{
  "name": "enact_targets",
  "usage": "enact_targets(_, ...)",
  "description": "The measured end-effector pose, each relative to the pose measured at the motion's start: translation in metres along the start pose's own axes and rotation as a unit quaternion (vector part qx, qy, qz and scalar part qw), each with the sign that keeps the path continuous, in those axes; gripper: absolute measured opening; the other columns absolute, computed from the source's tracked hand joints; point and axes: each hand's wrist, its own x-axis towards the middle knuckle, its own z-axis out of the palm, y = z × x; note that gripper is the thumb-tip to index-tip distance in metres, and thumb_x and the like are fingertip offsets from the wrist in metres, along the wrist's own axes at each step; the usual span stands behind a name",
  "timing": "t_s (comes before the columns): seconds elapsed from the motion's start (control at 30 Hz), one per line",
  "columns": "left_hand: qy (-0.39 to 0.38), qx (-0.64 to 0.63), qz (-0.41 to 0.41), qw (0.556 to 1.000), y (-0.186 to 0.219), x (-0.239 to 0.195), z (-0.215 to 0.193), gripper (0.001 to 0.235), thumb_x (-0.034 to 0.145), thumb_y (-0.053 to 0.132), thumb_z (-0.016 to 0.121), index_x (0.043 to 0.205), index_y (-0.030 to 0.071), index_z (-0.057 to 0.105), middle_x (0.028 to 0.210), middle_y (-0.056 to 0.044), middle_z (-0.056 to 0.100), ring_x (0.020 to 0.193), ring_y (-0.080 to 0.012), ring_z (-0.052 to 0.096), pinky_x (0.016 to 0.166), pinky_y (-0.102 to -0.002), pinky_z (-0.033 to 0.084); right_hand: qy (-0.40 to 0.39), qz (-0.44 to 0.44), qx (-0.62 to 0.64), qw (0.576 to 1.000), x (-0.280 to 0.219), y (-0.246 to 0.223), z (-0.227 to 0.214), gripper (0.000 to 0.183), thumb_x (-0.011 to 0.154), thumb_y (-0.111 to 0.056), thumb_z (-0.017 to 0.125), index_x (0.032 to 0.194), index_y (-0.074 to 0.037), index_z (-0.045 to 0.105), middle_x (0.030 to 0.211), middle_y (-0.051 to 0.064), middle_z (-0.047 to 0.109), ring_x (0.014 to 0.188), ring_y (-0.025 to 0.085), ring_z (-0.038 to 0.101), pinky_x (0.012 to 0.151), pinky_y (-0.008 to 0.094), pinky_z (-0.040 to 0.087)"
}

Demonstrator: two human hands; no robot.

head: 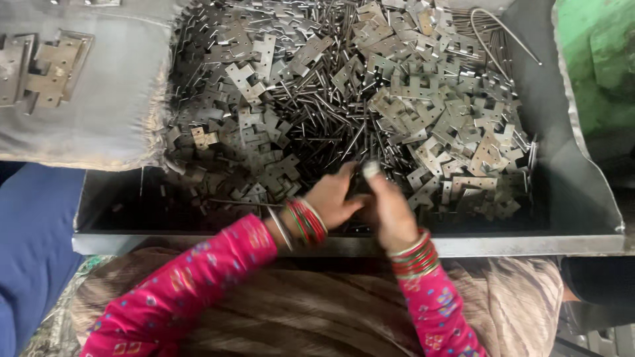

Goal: The person sorts metal hinge components and pins from a large metal tray by hand. Several individuals collaborate, picking through the bin and separating the metal plates from the thin metal pins.

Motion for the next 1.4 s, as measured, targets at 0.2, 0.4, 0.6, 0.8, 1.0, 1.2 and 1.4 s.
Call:
enact_targets(0.2,0.1,0.269,-0.07,0.955,0.02,0.012,-0.045,0.034,0.088,0.012,0.062,0.122,0.004,0.057,0.077,-0.02,0.07,0.071,-0.0408,0.071,0.064,-0.05,0.057,-0.077,-0.194,-0.339,0.918,0.025,-0.014,-0.048,0.057,0.094,-0.03,0.068,0.141,0.002,0.06,0.113,0.016,0.075,0.101,0.025,0.069,0.091,0.035,0.054)
enact_targets(0.4,0.262,0.607,-0.027,0.75,0.044,0.015,-0.165,0.04,0.078,0.01,0.067,0.118,0.009,0.063,0.071,-0.009,0.07,0.063,-0.0302,0.07,0.054,-0.043,0.054,0.212,-0.117,-0.818,0.522,0.07,-0.069,-0.111,0.055,0.092,-0.059,0.072,0.115,-0.008,0.072,0.102,0.024,0.075,0.095,0.045,0.071,0.08,0.056,0.056)
enact_targets(0.6,0.392,0.748,-0.206,0.495,-0.038,-0.034,-0.347,0.007,0.077,0.019,0.072,0.071,0.022,0.072,0.066,-0.004,0.069,0.056,-0.0242,0.069,0.045,-0.038,0.051,0.205,-0.089,-0.858,0.462,0.098,-0.061,-0.155,0.063,0.082,-0.063,0.077,0.116,-0.01,0.072,0.101,0.024,0.075,0.094,0.044,0.072,0.075,0.055,0.058)
enact_targets(0.8,0.433,0.768,-0.271,0.386,-0.108,-0.122,-0.443,0.01,0.081,0.021,0.066,0.079,0.026,0.075,0.069,-0.001,0.072,0.063,-0.0226,0.071,0.06,-0.043,0.051,0.225,-0.051,-0.855,0.464,0.099,-0.049,-0.154,0.055,0.085,-0.059,0.076,0.115,-0.013,0.073,0.101,0.022,0.076,0.095,0.045,0.073,0.077,0.055,0.059)
enact_targets(1.0,0.366,0.769,-0.29,0.437,-0.032,-0.053,-0.372,0.022,0.092,0.025,0.064,0.073,0.018,0.073,0.06,-0.005,0.068,0.054,-0.0287,0.063,0.062,-0.05,0.045,0.231,-0.107,-0.869,0.425,0.093,-0.049,-0.142,0.054,0.084,-0.059,0.078,0.108,-0.01,0.072,0.091,0.021,0.076,0.086,0.043,0.074,0.074,0.053,0.058)
enact_targets(1.2,0.287,0.613,0.023,0.736,0.022,0.031,-0.188,0.014,0.083,0.028,0.07,0.09,0.017,0.073,0.078,-0.008,0.072,0.074,-0.0298,0.071,0.075,-0.052,0.051,0.148,-0.351,-0.684,0.622,0.062,-0.058,-0.136,0.046,0.09,-0.049,0.077,0.102,-0.005,0.072,0.093,0.016,0.074,0.086,0.033,0.072,0.079,0.045,0.057)
enact_targets(1.4,0.046,0.502,-0.127,0.854,-0.064,0.014,-0.114,0.018,0.087,0.033,0.069,0.087,0.016,0.076,0.086,-0.012,0.075,0.082,-0.0357,0.073,0.071,-0.053,0.055,0.023,-0.245,0.114,0.962,-0.022,-0.091,-0.083,0.05,0.088,-0.046,0.066,0.117,-0.005,0.063,0.111,0.016,0.068,0.096,0.026,0.065,0.086,0.043,0.053)
